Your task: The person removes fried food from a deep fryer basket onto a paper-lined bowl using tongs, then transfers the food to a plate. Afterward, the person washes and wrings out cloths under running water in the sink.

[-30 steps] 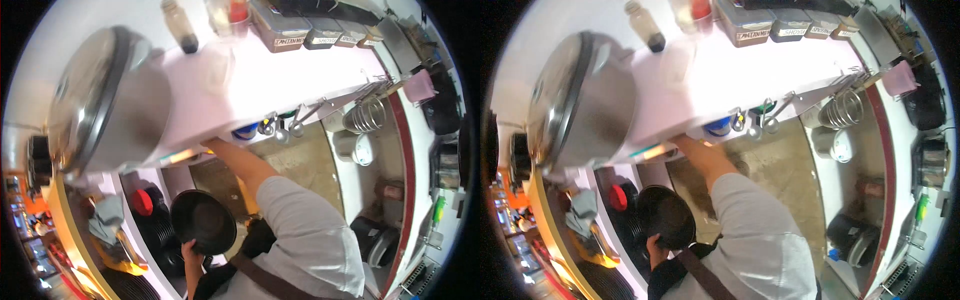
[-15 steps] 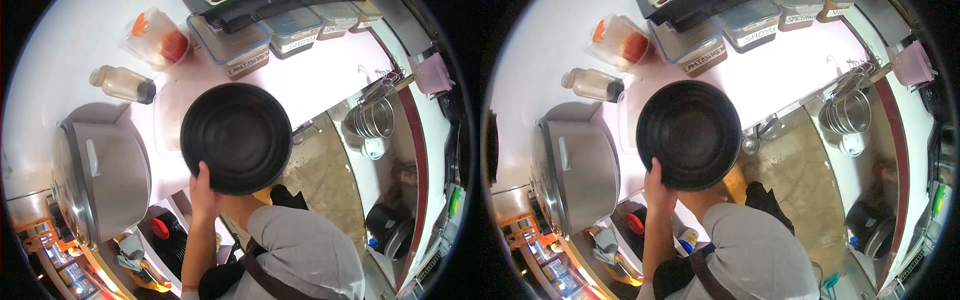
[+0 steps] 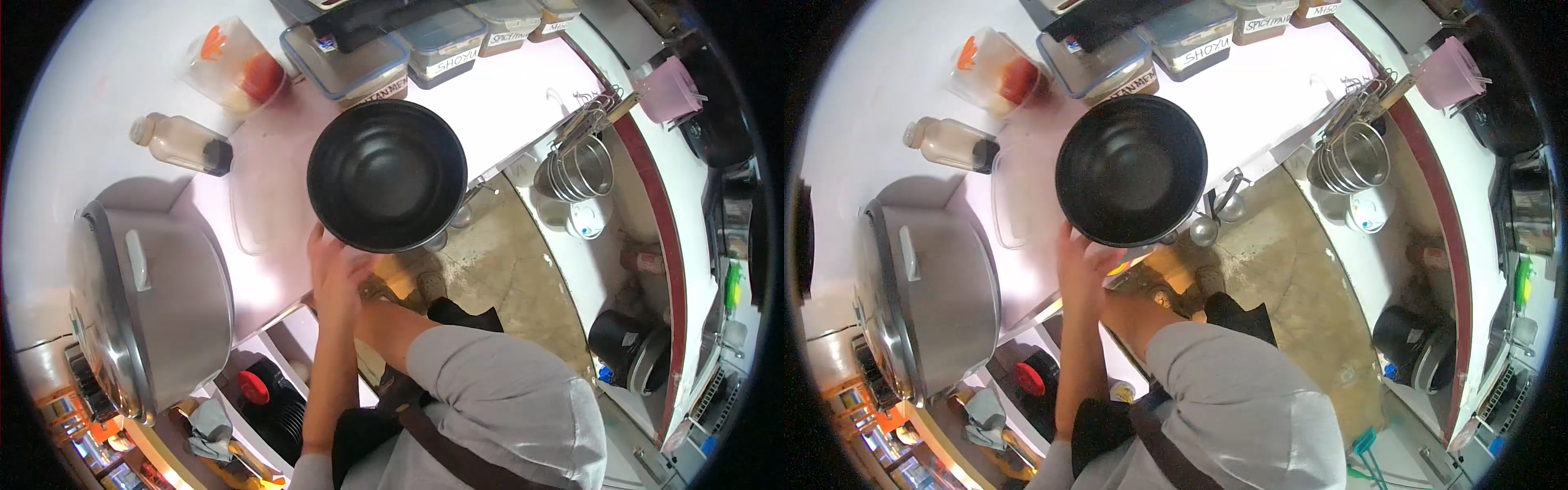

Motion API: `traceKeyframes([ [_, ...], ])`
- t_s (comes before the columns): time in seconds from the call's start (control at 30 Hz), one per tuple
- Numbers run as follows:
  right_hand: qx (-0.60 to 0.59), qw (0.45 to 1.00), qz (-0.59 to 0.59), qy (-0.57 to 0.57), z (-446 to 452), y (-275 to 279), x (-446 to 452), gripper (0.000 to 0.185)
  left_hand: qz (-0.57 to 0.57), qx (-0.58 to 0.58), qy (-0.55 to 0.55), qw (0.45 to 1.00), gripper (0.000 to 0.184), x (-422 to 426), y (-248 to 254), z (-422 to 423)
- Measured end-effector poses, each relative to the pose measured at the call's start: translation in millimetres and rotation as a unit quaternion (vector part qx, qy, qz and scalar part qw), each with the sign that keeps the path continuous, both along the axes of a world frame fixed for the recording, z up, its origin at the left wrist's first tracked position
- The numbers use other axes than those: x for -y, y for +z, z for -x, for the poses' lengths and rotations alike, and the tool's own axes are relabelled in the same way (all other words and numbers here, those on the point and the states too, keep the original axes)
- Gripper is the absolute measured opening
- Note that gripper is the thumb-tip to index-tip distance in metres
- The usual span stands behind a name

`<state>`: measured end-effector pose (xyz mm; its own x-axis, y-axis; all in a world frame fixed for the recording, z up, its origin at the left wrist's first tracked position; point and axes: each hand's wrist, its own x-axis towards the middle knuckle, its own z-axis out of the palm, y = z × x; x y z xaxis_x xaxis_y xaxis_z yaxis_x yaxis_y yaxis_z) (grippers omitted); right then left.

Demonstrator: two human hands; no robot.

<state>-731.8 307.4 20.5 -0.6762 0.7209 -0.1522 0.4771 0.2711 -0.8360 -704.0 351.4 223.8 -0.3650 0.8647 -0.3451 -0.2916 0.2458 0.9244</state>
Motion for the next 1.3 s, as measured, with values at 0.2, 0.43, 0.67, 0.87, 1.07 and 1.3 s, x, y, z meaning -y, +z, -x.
traceKeyframes([
  [0.2, 0.034, 0.999, -0.015, -0.027, 28.4, 8.1, 25.3, 0.035, 0.230, 0.129, 0.240, 0.934, 0.036, 157.0, -133.4, 99.2],
  [0.43, 0.077, 0.996, -0.023, -0.035, 36.3, 19.1, 34.5, 0.034, -0.167, 0.463, 0.154, 0.857, 0.052, 96.4, -223.4, 132.6],
  [0.67, -0.119, 0.968, 0.035, -0.216, -23.3, 29.9, 78.1, 0.027, -0.081, 0.403, 0.185, 0.892, 0.051, 116.6, -301.6, 128.1],
  [0.87, -0.269, 0.876, 0.236, -0.325, -23.4, 43.4, 63.6, 0.027, -0.092, 0.575, 0.205, 0.787, 0.043, 103.9, -280.8, 96.6],
  [1.07, -0.196, 0.972, 0.022, -0.126, -17.3, 89.4, 84.2, 0.025, -0.083, 0.536, 0.190, 0.818, 0.041, 105.2, -290.9, 104.3],
  [1.3, -0.214, 0.906, 0.350, -0.105, -70.2, 33.4, 52.9, 0.022, -0.049, 0.542, 0.177, 0.820, 0.040, 123.9, -290.9, 102.2],
])
